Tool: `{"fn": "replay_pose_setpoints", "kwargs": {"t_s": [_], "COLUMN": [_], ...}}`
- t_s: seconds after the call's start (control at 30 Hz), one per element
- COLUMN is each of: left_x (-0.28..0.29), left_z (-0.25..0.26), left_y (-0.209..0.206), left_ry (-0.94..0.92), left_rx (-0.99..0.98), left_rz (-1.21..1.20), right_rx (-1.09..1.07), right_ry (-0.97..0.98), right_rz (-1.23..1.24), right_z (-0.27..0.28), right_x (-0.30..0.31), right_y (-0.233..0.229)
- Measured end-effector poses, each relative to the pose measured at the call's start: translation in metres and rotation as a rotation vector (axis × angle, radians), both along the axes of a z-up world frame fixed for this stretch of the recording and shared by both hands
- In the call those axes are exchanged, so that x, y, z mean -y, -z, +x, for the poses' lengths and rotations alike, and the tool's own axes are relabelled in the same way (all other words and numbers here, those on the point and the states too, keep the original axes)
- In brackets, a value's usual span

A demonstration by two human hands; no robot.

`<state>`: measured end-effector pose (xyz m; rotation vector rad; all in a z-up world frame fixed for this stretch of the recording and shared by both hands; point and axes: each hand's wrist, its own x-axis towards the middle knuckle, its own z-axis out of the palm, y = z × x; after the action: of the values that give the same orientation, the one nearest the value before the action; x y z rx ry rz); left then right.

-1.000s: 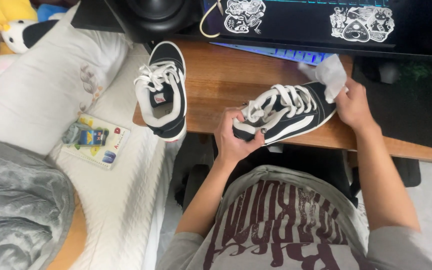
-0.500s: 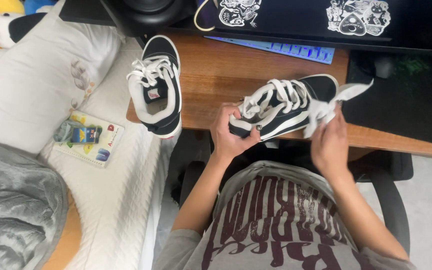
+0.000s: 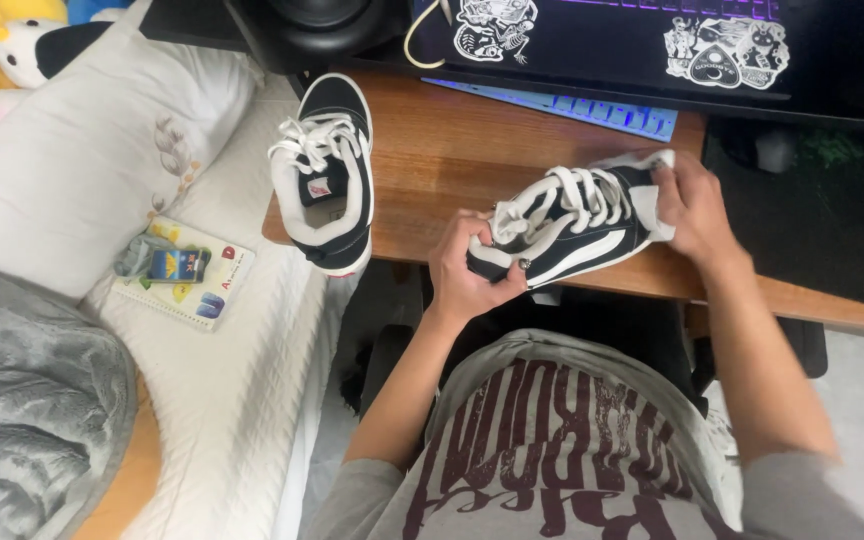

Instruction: A person is cleaning a black and white sneaker using a white cloth at a desk.

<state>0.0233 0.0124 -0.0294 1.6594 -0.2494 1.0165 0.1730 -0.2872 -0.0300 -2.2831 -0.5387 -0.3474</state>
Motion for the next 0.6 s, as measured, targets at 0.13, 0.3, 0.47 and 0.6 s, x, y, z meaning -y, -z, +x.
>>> {"fn": "replay_pose_setpoints", "kwargs": {"t_s": [0.13, 0.3, 0.47, 0.6], "left_x": [0.001, 0.002, 0.004, 0.006], "left_z": [-0.001, 0.0, -0.003, -0.004], "left_y": [-0.005, -0.002, -0.008, -0.003], "left_ry": [-0.002, -0.014, -0.021, -0.05], "left_rx": [0.008, 0.014, -0.012, -0.051], "left_rz": [-0.002, 0.005, -0.022, -0.042], "right_rx": [-0.147, -0.349, -0.42, -0.365], "right_ry": [-0.109, -0.238, -0.236, -0.221], "right_rz": [-0.121, -0.356, -0.366, -0.326], "right_z": [0.01, 0.013, -0.011, -0.001], "right_x": [-0.022, -0.059, -0.078, -0.056], "right_y": [-0.051, -0.09, -0.119, -0.089]}}
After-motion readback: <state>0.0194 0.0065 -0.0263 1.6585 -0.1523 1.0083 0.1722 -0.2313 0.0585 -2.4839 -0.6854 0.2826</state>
